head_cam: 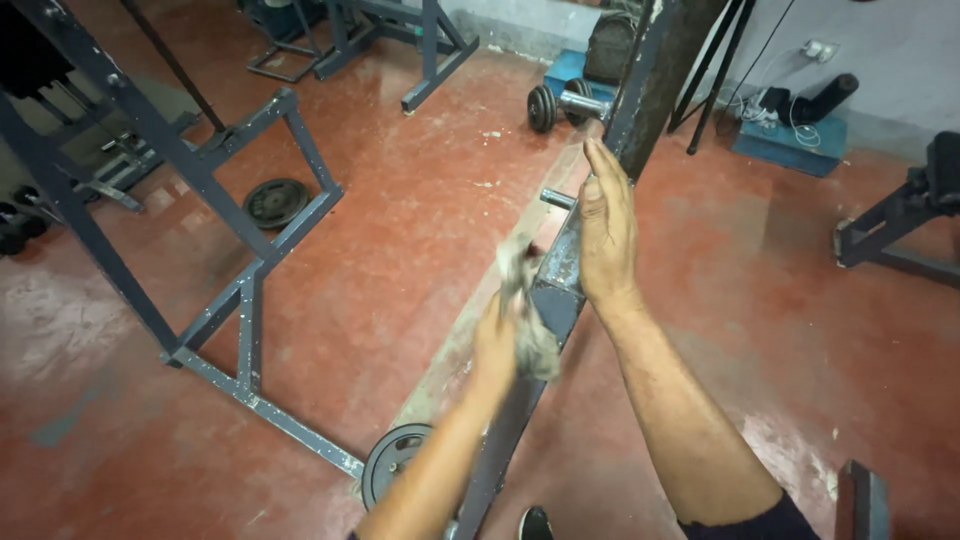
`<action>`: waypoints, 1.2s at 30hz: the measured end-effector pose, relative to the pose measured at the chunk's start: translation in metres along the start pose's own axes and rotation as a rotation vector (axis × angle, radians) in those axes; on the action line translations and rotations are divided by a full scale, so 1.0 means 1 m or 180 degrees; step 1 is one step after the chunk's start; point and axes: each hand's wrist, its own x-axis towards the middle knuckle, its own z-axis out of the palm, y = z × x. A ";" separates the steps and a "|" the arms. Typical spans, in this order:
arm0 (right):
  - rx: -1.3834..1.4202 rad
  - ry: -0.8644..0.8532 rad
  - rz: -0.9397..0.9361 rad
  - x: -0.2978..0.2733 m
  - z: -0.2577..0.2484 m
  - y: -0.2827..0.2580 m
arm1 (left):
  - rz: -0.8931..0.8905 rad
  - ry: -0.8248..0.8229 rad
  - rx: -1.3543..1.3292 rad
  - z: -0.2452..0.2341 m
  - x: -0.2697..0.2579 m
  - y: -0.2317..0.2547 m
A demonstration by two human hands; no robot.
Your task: Cleaning and wiping down various metal parts and weight plates on a gym power rack using a cloth.
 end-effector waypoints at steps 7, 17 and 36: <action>-0.0050 -0.0008 -0.0011 0.005 -0.007 0.006 | 0.2309 0.0574 0.2634 0.066 -0.044 0.102; 0.1217 0.0526 0.0447 -0.036 -0.053 -0.021 | 0.2699 -0.0633 0.4471 0.090 0.012 0.162; 0.0592 0.0712 0.0532 -0.114 0.017 -0.039 | 0.1229 -0.0316 0.1835 0.058 0.014 0.126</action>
